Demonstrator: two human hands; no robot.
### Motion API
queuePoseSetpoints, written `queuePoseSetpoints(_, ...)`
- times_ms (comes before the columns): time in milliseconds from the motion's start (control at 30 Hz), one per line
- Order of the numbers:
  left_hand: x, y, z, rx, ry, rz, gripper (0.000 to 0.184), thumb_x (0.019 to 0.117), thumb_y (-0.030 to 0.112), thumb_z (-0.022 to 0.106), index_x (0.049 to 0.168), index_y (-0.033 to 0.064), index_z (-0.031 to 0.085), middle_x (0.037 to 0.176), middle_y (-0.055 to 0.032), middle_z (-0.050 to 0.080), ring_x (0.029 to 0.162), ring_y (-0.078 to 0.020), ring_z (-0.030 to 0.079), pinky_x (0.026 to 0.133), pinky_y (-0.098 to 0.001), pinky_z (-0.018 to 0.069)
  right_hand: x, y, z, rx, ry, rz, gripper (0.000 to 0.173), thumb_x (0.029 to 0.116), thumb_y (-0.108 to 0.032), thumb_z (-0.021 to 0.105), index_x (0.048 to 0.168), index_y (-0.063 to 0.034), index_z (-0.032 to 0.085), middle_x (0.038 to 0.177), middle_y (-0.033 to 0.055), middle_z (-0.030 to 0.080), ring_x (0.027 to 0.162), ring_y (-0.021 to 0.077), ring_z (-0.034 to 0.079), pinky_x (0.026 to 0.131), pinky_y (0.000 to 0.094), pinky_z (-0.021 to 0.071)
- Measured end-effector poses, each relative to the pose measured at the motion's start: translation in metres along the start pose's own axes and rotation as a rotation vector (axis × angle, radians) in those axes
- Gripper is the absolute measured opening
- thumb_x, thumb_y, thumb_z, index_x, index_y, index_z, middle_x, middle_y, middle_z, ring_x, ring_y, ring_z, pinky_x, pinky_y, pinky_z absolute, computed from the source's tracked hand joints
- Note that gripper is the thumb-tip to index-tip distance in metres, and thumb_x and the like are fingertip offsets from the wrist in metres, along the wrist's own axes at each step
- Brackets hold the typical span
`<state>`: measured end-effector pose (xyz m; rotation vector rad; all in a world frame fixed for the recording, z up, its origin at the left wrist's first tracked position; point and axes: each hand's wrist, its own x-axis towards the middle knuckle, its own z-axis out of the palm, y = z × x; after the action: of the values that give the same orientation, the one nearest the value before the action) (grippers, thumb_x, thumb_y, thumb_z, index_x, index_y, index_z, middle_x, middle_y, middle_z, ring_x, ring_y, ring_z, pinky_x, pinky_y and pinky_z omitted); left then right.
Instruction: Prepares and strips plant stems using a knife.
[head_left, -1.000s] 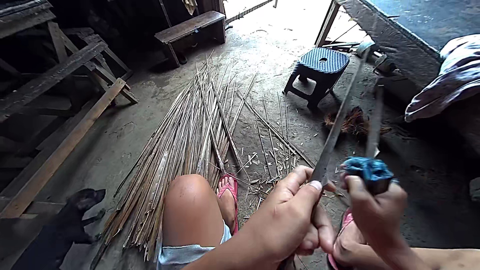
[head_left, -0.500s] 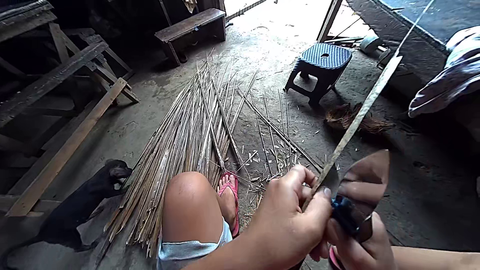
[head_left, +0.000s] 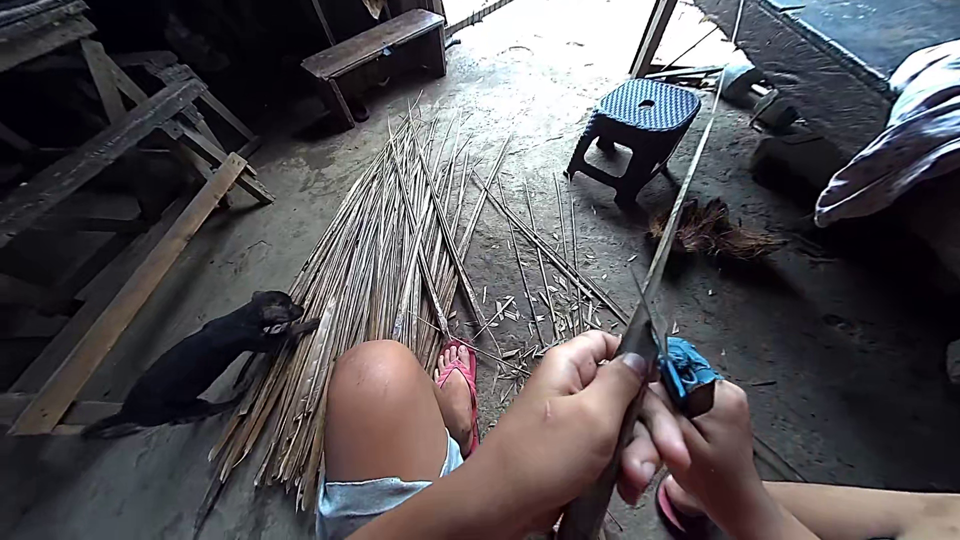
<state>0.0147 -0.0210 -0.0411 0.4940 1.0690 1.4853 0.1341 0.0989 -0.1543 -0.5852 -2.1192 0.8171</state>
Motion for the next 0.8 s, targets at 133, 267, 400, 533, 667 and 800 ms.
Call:
queuePoseSetpoints(133,-0.003,-0.001,-0.001,0.026,0.059,0.004,0.02,0.1059,0.0,0.028,0.109,0.0042,0.047,0.068,0.0072,0.053,0.05,0.0059,0.048,0.047,-0.0089,0.0425,0.011,-0.002,-0.006,-0.086,0.032,0.212,0.027,0.0903,-0.02,0.053,0.081,0.0035,0.063,0.061,-0.0003,0.054,0.054,0.0011,0.051,0.052,0.0231,0.0424)
queuePoseSetpoints(267,-0.007,-0.002,-0.004,0.015,0.042,-0.023,0.019,0.1092,0.005,0.025,0.118,0.0094,0.042,0.068,0.0058,0.056,0.05,0.0024,0.054,0.047,-0.0119,0.0478,0.027,0.004,-0.025,-0.009,0.127,0.386,0.027,0.0904,-0.013,0.051,0.096,0.0091,0.064,0.068,-0.005,0.055,0.058,-0.0062,0.049,0.056,0.0168,0.043)
queuePoseSetpoints(400,-0.004,-0.011,-0.007,0.143,0.075,0.009,0.026,0.1082,0.005,0.03,0.133,0.0065,0.038,0.065,0.0082,0.052,0.047,0.0056,0.045,0.043,-0.0101,0.039,0.016,-0.006,-0.029,0.291,0.05,0.288,0.019,0.0889,-0.011,0.053,0.1,0.0,0.064,0.072,-0.0174,0.06,0.06,-0.0139,0.052,0.055,0.0082,0.0452)
queuePoseSetpoints(533,-0.002,-0.014,-0.006,0.4,0.141,0.133,0.014,0.1053,0.002,0.043,0.111,-0.0013,0.055,0.069,0.0068,0.063,0.053,0.0035,0.058,0.05,-0.0127,0.0499,-0.009,-0.022,-0.021,0.575,-0.201,0.273,0.007,0.095,-0.024,0.06,0.091,-0.0211,0.065,0.07,-0.0209,0.061,0.058,-0.0131,0.051,0.052,0.0086,0.0429)
queuePoseSetpoints(667,0.001,-0.023,-0.002,0.565,0.132,0.26,0.01,0.1028,0.003,0.05,0.101,0.0014,0.059,0.068,0.006,0.065,0.054,0.0026,0.061,0.05,-0.0143,0.0519,-0.023,-0.033,-0.014,0.641,-0.229,0.146,0.025,0.1052,-0.036,0.054,0.089,-0.0188,0.061,0.07,-0.0145,0.059,0.065,-0.0122,0.054,0.06,0.0092,0.0466)
queuePoseSetpoints(800,-0.001,-0.027,0.004,0.541,0.108,0.327,0.007,0.0999,0.0,0.051,0.101,0.0009,0.058,0.068,0.0065,0.062,0.054,0.0037,0.059,0.05,-0.0134,0.0505,-0.026,-0.037,-0.008,0.71,-0.17,0.09,0.027,0.1071,-0.041,0.048,0.094,-0.019,0.06,0.069,-0.0157,0.054,0.064,-0.0138,0.052,0.061,0.0074,0.0465)
